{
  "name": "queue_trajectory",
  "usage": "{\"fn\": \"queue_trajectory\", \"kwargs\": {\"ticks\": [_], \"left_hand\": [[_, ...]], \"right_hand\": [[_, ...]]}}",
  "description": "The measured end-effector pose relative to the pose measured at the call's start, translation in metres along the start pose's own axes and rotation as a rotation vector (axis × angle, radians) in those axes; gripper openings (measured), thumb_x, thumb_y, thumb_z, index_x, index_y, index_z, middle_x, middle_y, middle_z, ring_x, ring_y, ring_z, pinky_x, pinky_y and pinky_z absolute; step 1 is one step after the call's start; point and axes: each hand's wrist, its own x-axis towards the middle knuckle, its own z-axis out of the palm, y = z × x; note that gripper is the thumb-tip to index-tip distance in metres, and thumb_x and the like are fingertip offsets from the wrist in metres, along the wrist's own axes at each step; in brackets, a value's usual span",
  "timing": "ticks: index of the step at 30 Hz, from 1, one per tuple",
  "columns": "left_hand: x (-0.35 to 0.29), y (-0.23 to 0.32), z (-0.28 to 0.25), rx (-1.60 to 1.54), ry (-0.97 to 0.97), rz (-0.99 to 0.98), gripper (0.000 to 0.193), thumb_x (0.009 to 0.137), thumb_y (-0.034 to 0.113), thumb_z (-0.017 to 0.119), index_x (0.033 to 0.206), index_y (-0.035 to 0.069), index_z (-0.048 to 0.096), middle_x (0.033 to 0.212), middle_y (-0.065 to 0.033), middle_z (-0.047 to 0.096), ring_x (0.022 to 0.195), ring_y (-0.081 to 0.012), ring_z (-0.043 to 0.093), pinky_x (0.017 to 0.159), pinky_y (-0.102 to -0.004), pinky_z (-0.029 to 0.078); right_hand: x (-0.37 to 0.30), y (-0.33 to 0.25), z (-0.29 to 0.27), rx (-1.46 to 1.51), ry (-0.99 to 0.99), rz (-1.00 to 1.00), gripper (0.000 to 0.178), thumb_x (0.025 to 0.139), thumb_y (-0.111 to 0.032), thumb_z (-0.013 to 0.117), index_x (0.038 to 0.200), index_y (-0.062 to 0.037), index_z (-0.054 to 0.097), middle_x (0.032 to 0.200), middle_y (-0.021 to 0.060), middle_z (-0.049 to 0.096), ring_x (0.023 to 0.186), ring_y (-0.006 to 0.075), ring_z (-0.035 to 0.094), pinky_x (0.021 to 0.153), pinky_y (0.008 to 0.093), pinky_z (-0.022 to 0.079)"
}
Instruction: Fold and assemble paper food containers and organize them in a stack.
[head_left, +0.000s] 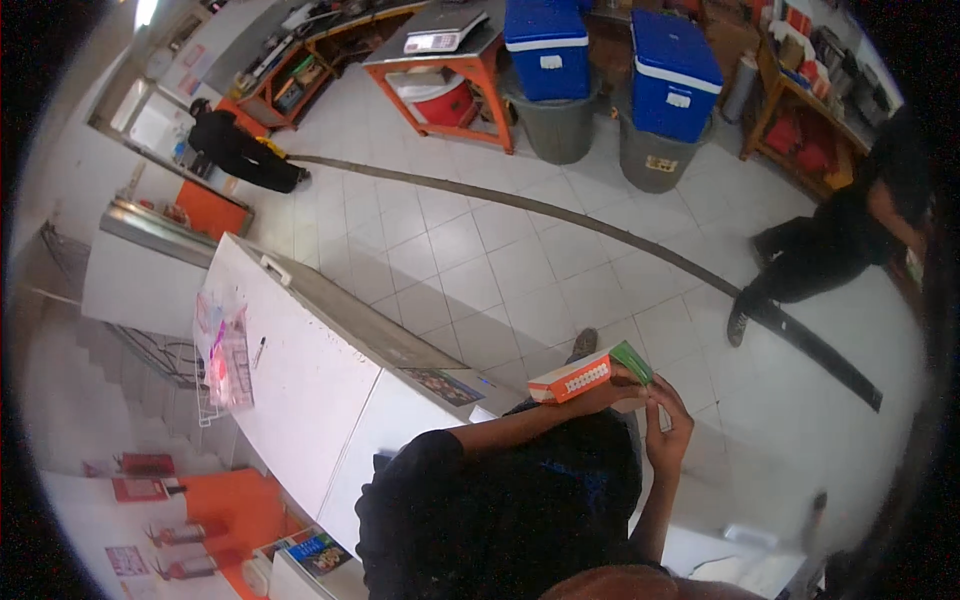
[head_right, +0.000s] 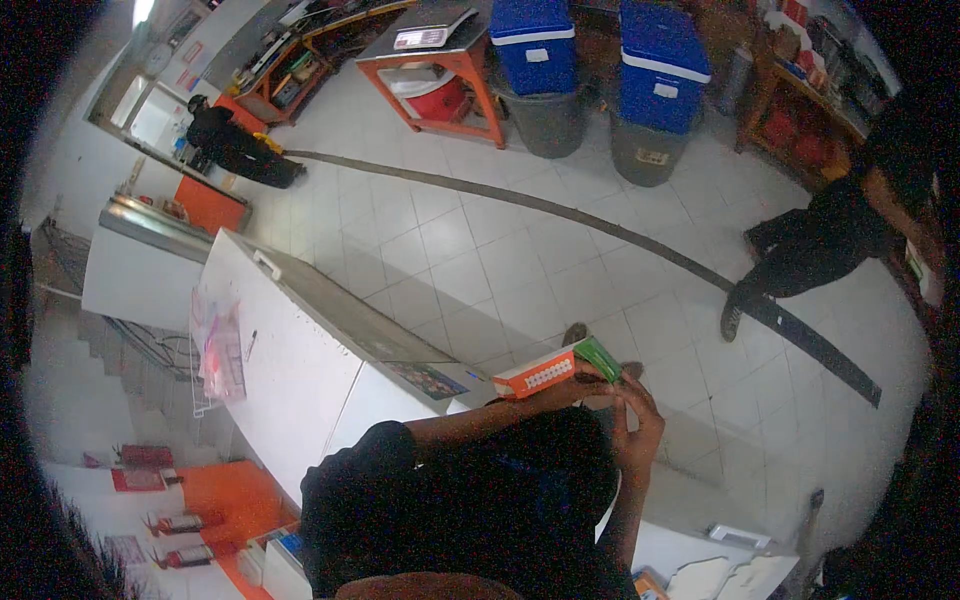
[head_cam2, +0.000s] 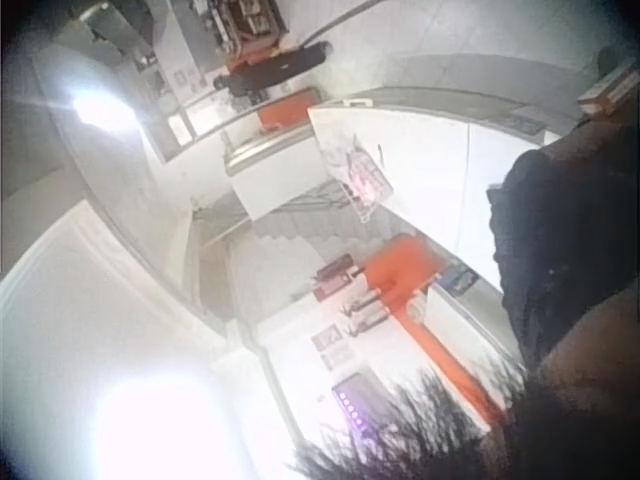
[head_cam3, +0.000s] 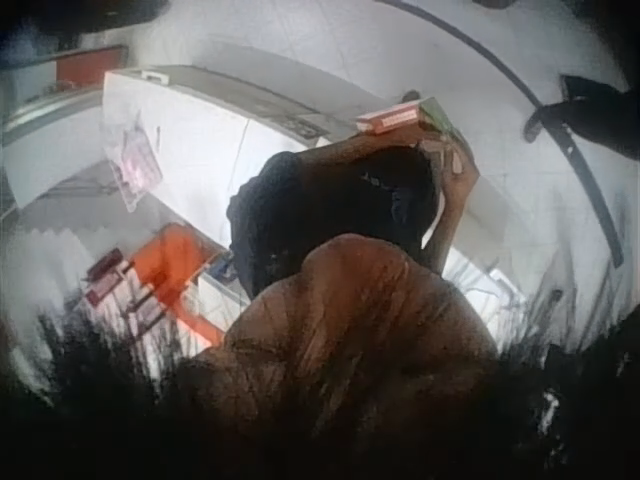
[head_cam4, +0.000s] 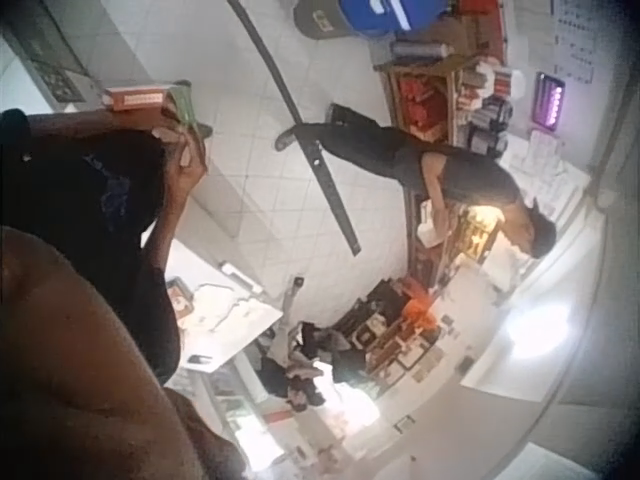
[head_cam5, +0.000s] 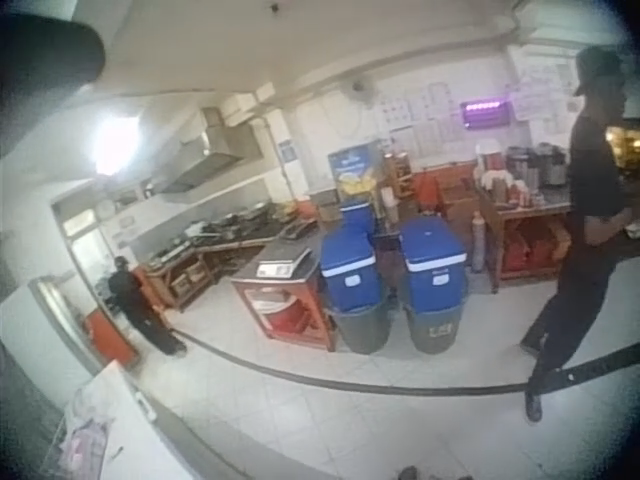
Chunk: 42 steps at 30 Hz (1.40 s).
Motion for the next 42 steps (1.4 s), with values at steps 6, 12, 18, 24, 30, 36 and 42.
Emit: {"fn": "queue_trajectory", "kwargs": {"ticks": [6, 12, 18, 24, 30, 36, 42], "left_hand": [[-0.006, 0.012, -0.004, -0.073, 0.145, -0.14, 0.031, 0.084, 0.026, 0.075, 0.102, 0.002, 0.069, 0.102, -0.0062, 0.069, 0.095, -0.0127, 0.063, 0.083, -0.0283, 0.051], [-0.004, 0.005, 0.002, -0.387, 0.071, -0.139, 0.025, 0.09, 0.018, 0.069, 0.105, -0.001, 0.068, 0.1, -0.0067, 0.069, 0.093, -0.0132, 0.065, 0.083, -0.0282, 0.052], [0.0, -0.004, -0.002, -0.543, 0.029, -0.156, 0.028, 0.093, 0.024, 0.065, 0.108, 0.0, 0.066, 0.094, -0.0048, 0.068, 0.086, -0.0118, 0.063, 0.077, -0.0269, 0.05], [0.005, -0.008, 0.001, -0.408, 0.121, -0.234, 0.027, 0.093, 0.026, 0.064, 0.104, 0.002, 0.066, 0.091, -0.0034, 0.067, 0.081, -0.0113, 0.061, 0.072, -0.0273, 0.049], [0.016, 0.0, -0.014, -0.712, 0.197, -0.33, 0.03, 0.094, 0.03, 0.062, 0.112, 0.005, 0.062, 0.098, -0.0026, 0.066, 0.087, -0.0126, 0.064, 0.074, -0.0284, 0.053], [0.013, 0.012, -0.022, -0.825, 0.115, -0.302, 0.038, 0.097, 0.031, 0.057, 0.128, 0.01, 0.051, 0.106, -0.0001, 0.064, 0.091, -0.0134, 0.064, 0.076, -0.0306, 0.053], [0.011, 0.02, -0.018, -0.923, 0.04, -0.254, 0.044, 0.099, 0.034, 0.052, 0.135, 0.01, 0.044, 0.114, -0.0007, 0.061, 0.103, -0.0157, 0.061, 0.087, -0.0355, 0.051]], "right_hand": [[-0.001, -0.004, 0.016, -0.114, 0.02, -0.039, 0.027, 0.089, -0.005, 0.061, 0.116, -0.0069, 0.066, 0.124, 0.0175, 0.061, 0.117, 0.0312, 0.058, 0.101, 0.04, 0.043], [-0.002, 0.0, 0.021, -0.19, 0.05, -0.043, 0.028, 0.088, -0.004, 0.062, 0.115, -0.0083, 0.067, 0.132, 0.0176, 0.055, 0.124, 0.034, 0.052, 0.102, 0.0434, 0.043], [-0.001, 0.007, 0.024, -0.229, 0.043, -0.091, 0.029, 0.087, -0.001, 0.061, 0.113, -0.0116, 0.07, 0.133, 0.0173, 0.054, 0.125, 0.0336, 0.05, 0.101, 0.0436, 0.043], [-0.006, 0.023, 0.012, 0.036, 0.023, -0.025, 0.025, 0.083, 0.002, 0.064, 0.106, -0.0057, 0.071, 0.132, 0.0157, 0.056, 0.116, 0.0298, 0.057, 0.095, 0.0397, 0.046], [-0.007, 0.016, -0.003, -0.176, 0.102, -0.065, 0.043, 0.074, 0.003, 0.07, 0.116, -0.0057, 0.065, 0.128, 0.0151, 0.057, 0.12, 0.0308, 0.053, 0.103, 0.0403, 0.039], [-0.009, 0.024, -0.008, -0.328, 0.241, -0.053, 0.041, 0.077, 0.003, 0.069, 0.118, -0.0049, 0.064, 0.123, 0.0153, 0.06, 0.117, 0.0307, 0.055, 0.101, 0.0397, 0.041], [-0.011, 0.036, -0.017, -0.258, 0.346, -0.1, 0.022, 0.085, 0.003, 0.064, 0.106, -0.0019, 0.069, 0.109, 0.0137, 0.065, 0.102, 0.0271, 0.062, 0.091, 0.0363, 0.047]]}}
